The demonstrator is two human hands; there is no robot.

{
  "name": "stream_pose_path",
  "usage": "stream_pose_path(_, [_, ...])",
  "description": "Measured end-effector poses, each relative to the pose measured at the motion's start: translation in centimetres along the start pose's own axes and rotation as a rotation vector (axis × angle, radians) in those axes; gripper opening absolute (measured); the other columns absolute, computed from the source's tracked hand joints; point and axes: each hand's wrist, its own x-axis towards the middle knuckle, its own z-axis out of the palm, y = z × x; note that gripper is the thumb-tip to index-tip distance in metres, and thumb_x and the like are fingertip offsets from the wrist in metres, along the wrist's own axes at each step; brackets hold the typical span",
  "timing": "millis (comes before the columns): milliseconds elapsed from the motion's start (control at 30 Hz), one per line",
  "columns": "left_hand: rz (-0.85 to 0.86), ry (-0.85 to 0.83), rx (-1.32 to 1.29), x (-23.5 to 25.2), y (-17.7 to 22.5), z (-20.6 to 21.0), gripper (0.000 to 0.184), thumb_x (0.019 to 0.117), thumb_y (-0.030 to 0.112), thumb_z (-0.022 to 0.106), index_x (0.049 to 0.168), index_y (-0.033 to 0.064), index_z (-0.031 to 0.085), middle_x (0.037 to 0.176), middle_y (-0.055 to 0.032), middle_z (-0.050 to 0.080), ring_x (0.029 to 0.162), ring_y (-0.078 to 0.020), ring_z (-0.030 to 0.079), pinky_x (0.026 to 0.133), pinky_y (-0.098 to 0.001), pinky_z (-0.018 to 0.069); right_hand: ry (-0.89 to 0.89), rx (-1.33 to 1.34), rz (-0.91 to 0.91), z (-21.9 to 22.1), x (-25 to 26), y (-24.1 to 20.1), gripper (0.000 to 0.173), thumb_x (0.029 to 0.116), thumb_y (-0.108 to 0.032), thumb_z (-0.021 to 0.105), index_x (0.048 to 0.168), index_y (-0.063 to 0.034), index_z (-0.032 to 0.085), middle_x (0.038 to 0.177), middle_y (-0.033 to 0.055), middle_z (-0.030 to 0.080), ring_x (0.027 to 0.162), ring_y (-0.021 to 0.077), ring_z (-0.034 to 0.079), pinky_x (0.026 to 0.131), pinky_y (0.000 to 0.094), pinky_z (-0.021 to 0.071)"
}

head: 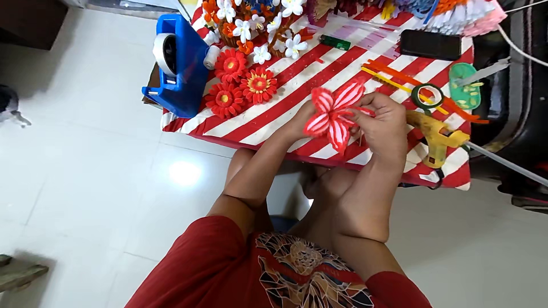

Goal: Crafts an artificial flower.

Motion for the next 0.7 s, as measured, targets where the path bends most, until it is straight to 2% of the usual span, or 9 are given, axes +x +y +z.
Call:
stream_pose_path(67, [0.137, 0.170, 0.223, 0.7, -1.2, 0.5, 0.023, 0.0832, -0.002, 0.070, 0.103, -0.0123, 0.069, 0.095, -0.0193, 0.072, 0.094, -0.0173, 0.069, 0.089, -0.0298, 0.0539, 0.057, -0.026, 0.042, 0.6, 0.2, -0.2, 0.017, 0.0882, -0.003, 0.071, 0.101, -0.0066, 0.061, 0.083, -0.0093, 0.068, 0.063, -0.0051, 0.063, 0.054, 0.0139, 0.0536])
stream_pose_path(133, [0.138, 0.190, 0.372, 0.6, -0.3, 0.6, 0.024, 0.0829, 0.002, 0.074, 0.103, -0.0107, 0.069, 0.094, -0.0201, 0.071, 0.093, -0.0199, 0.069, 0.088, -0.0304, 0.0529, -0.004, -0.004, 0.101, 1.0, 0.1, -0.5, 0.022, 0.0917, -0.006, 0.069, 0.112, -0.0049, 0.059, 0.083, -0.0084, 0.071, 0.062, -0.0039, 0.064, 0.053, 0.0155, 0.0549])
stream_pose_path(200, [0.005, 0.108, 0.410, -0.1, 2.0, 0.3, 0.022, 0.0849, 0.002, 0.073, 0.102, -0.0103, 0.069, 0.094, -0.0192, 0.071, 0.093, -0.0186, 0.067, 0.088, -0.0275, 0.0513, -0.102, -0.003, 0.137, 0.7, 0.0, -0.3, 0.031, 0.0969, -0.014, 0.067, 0.124, -0.0021, 0.056, 0.092, -0.0051, 0.071, 0.072, -0.0034, 0.067, 0.064, 0.0163, 0.0582])
stream_pose_path(267, [-0.296, -0.083, 0.439, -0.5, 3.5, -0.2, 0.025, 0.0907, 0.004, 0.070, 0.112, -0.0109, 0.069, 0.108, -0.0242, 0.072, 0.107, -0.0274, 0.067, 0.099, -0.0365, 0.0478, -0.133, 0.020, 0.122, -0.2, 0.1, 0.3, 0.041, 0.1009, -0.017, 0.058, 0.135, 0.0027, 0.051, 0.110, 0.0012, 0.067, 0.093, -0.0019, 0.065, 0.085, 0.0187, 0.0565])
stream_pose_path(300, [-0.418, -0.133, 0.378, -0.6, 3.3, -0.5, 0.030, 0.0920, 0.005, 0.070, 0.118, -0.0103, 0.068, 0.115, -0.0234, 0.070, 0.112, -0.0265, 0.066, 0.102, -0.0371, 0.0461, -0.119, 0.059, 0.123, -0.5, 0.1, 0.5, 0.042, 0.1025, -0.018, 0.053, 0.139, 0.0013, 0.049, 0.110, 0.0003, 0.065, 0.093, -0.0013, 0.065, 0.084, 0.0196, 0.0562])
stream_pose_path(400, [-0.507, -0.043, -0.082, -1.1, 2.2, -1.0, 0.025, 0.0963, 0.006, 0.062, 0.120, -0.0007, 0.062, 0.105, -0.0061, 0.068, 0.098, -0.0068, 0.064, 0.090, -0.0249, 0.0509, -0.103, 0.205, 0.105, -1.4, -0.2, 0.9, 0.039, 0.1040, -0.021, 0.046, 0.142, -0.0109, 0.047, 0.096, -0.0105, 0.067, 0.085, 0.0001, 0.067, 0.079, 0.0222, 0.0583])
stream_pose_path(500, [-0.430, -0.110, -0.261, -1.3, 0.8, -1.0, 0.024, 0.0945, 0.004, 0.062, 0.118, 0.0024, 0.061, 0.101, -0.0014, 0.069, 0.094, -0.0045, 0.065, 0.086, -0.0250, 0.0533, -0.174, 0.160, 0.045, -1.4, -0.4, 0.8, 0.038, 0.0995, -0.021, 0.058, 0.134, -0.0073, 0.052, 0.093, -0.0108, 0.067, 0.081, -0.0017, 0.065, 0.076, 0.0195, 0.0564])
stream_pose_path(633, [-0.260, -0.138, -0.104, -0.8, -0.8, -0.4, 0.029, 0.0901, 0.005, 0.069, 0.119, 0.0007, 0.064, 0.107, -0.0050, 0.071, 0.099, -0.0070, 0.066, 0.090, -0.0269, 0.0530, -0.207, 0.081, 0.036, -0.6, -0.4, 0.1, 0.017, 0.0856, 0.002, 0.069, 0.101, -0.0059, 0.065, 0.085, -0.0072, 0.070, 0.069, -0.0033, 0.065, 0.062, 0.0153, 0.0574])
stream_pose_path(700, [-0.178, -0.010, -0.213, -0.6, -2.3, 0.3, 0.028, 0.0968, 0.002, 0.060, 0.124, -0.0073, 0.059, 0.113, -0.0143, 0.068, 0.106, -0.0131, 0.064, 0.096, -0.0290, 0.0508, -0.156, 0.016, 0.007, -0.3, -0.1, 0.2, 0.011, 0.0855, -0.001, 0.071, 0.093, -0.0071, 0.066, 0.084, -0.0084, 0.068, 0.072, -0.0056, 0.064, 0.067, 0.0136, 0.0562])
